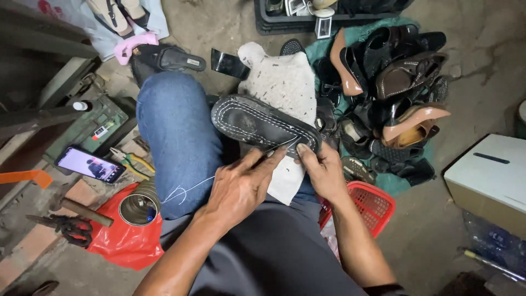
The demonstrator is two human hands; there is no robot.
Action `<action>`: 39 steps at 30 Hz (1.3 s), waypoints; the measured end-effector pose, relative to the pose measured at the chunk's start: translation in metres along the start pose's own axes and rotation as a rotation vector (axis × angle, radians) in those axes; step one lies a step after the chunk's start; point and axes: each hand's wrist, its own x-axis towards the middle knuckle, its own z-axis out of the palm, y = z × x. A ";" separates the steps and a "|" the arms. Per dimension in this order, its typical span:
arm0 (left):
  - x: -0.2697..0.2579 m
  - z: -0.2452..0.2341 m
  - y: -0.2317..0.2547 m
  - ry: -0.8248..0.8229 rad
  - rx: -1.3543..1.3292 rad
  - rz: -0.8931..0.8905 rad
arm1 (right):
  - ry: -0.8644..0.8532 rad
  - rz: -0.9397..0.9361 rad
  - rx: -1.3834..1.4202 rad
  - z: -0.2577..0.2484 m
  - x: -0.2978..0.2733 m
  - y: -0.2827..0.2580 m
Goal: The person sits on the floor and sews a black shoe using a needle and white thread. They hold the shoe on their lap and repeatedly push the needle through the sole and upper, pulling the thread tight to secure the stitches.
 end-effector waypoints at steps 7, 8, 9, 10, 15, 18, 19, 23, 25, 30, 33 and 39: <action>0.002 0.006 -0.001 -0.015 0.011 -0.008 | -0.027 0.014 -0.005 -0.002 0.001 -0.006; 0.003 0.006 0.000 -0.013 0.013 -0.005 | -0.034 0.016 -0.001 -0.002 0.001 -0.006; 0.003 0.004 0.001 -0.015 0.013 -0.005 | -0.033 0.018 0.000 -0.002 0.001 -0.005; 0.004 0.002 0.003 -0.018 0.003 -0.007 | -0.035 0.016 0.004 -0.002 0.001 -0.005; 0.005 0.001 0.004 -0.032 -0.003 -0.006 | -0.037 0.006 0.005 -0.002 0.001 -0.001; 0.004 0.000 0.005 -0.032 0.000 -0.015 | -0.039 0.009 0.004 -0.003 0.001 -0.004; 0.005 0.000 0.006 -0.034 0.001 -0.019 | -0.032 0.012 -0.004 -0.002 0.001 -0.004; 0.004 0.003 0.005 -0.056 0.016 -0.038 | -0.018 0.004 -0.025 -0.001 0.000 -0.003; 0.006 0.001 0.006 -0.065 0.012 -0.039 | 0.000 0.002 -0.055 0.000 -0.002 -0.002; 0.004 -0.018 0.009 -0.076 0.102 -0.068 | 0.014 -0.062 -0.187 0.003 -0.015 0.006; -0.010 -0.032 -0.003 -0.120 0.080 -0.110 | 0.037 -0.266 -0.389 0.021 -0.019 -0.005; -0.001 -0.043 -0.010 -0.337 0.145 -0.225 | -0.001 -0.411 -0.593 0.039 -0.013 -0.018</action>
